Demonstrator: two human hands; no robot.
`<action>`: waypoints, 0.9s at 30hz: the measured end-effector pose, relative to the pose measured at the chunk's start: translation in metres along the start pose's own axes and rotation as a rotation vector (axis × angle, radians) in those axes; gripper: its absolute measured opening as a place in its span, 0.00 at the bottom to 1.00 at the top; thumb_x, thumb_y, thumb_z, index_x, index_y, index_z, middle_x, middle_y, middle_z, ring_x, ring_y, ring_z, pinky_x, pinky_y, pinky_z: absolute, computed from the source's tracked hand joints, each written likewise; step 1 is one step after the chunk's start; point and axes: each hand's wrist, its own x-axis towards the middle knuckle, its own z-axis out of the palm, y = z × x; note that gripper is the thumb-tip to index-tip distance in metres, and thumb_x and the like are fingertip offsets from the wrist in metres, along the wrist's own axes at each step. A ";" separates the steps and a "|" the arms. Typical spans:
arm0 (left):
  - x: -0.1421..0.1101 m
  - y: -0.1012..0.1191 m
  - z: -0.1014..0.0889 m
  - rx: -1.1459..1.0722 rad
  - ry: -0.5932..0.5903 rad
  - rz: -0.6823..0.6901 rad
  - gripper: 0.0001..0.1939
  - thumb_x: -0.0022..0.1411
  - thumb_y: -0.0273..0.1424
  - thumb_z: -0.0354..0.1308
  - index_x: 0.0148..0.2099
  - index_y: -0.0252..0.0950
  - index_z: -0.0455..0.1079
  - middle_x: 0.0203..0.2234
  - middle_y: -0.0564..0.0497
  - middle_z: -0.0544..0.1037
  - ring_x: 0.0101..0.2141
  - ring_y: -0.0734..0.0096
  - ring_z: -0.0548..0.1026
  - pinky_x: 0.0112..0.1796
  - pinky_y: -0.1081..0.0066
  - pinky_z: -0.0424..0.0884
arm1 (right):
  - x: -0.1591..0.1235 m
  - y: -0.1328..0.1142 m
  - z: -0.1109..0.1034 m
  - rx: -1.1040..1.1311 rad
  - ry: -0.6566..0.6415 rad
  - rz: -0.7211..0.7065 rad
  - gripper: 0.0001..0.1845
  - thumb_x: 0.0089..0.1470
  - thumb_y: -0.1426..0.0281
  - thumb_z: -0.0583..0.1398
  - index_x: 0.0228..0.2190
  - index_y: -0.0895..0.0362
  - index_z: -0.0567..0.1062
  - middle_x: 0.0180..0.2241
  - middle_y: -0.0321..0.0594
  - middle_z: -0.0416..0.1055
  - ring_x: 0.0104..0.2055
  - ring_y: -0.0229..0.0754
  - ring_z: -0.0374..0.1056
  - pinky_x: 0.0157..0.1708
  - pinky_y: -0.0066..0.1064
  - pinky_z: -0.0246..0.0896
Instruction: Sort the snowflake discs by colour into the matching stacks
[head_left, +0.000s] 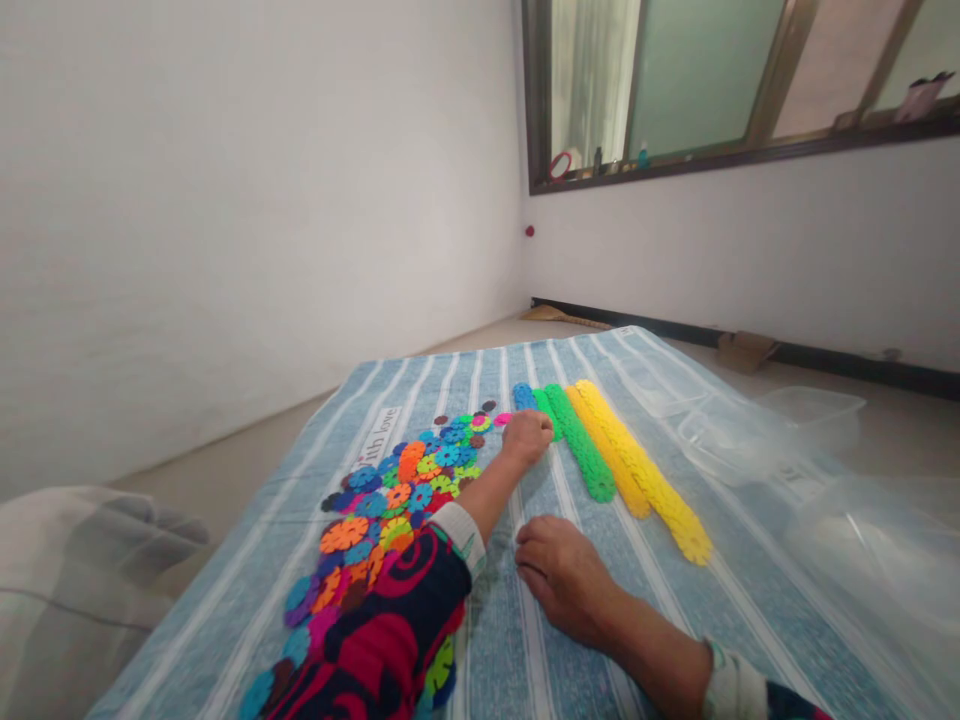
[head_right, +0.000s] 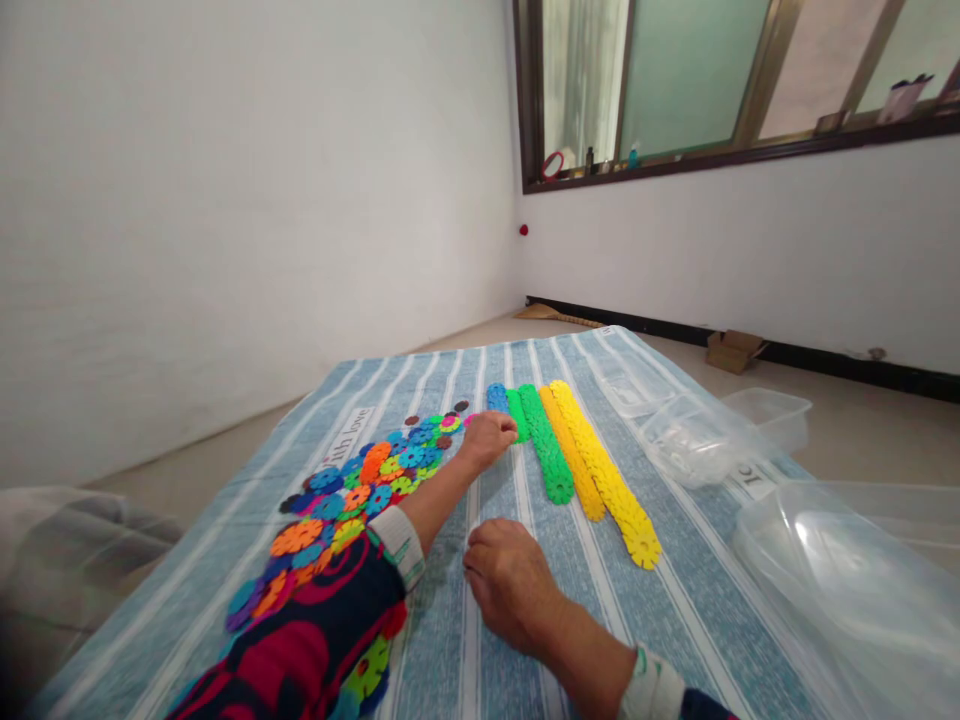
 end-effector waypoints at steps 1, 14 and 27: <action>0.003 0.003 0.003 0.021 -0.006 -0.010 0.12 0.52 0.25 0.54 0.34 0.38 0.79 0.32 0.51 0.81 0.37 0.68 0.76 0.37 0.73 0.67 | 0.001 0.000 0.001 0.003 0.000 0.001 0.07 0.54 0.75 0.57 0.28 0.56 0.74 0.37 0.40 0.72 0.42 0.42 0.65 0.44 0.33 0.57; 0.016 0.013 0.012 0.248 -0.023 -0.016 0.13 0.56 0.27 0.51 0.34 0.37 0.79 0.32 0.45 0.79 0.40 0.61 0.73 0.37 0.67 0.65 | 0.002 0.000 0.004 0.008 -0.012 0.029 0.05 0.54 0.74 0.58 0.29 0.55 0.73 0.36 0.39 0.71 0.41 0.42 0.64 0.43 0.34 0.56; 0.006 -0.029 -0.022 0.251 0.100 0.011 0.13 0.59 0.28 0.51 0.39 0.37 0.77 0.37 0.46 0.78 0.43 0.63 0.71 0.47 0.67 0.64 | 0.001 0.001 0.009 -0.025 -0.002 0.035 0.05 0.53 0.75 0.58 0.27 0.55 0.72 0.35 0.38 0.71 0.40 0.41 0.64 0.41 0.33 0.55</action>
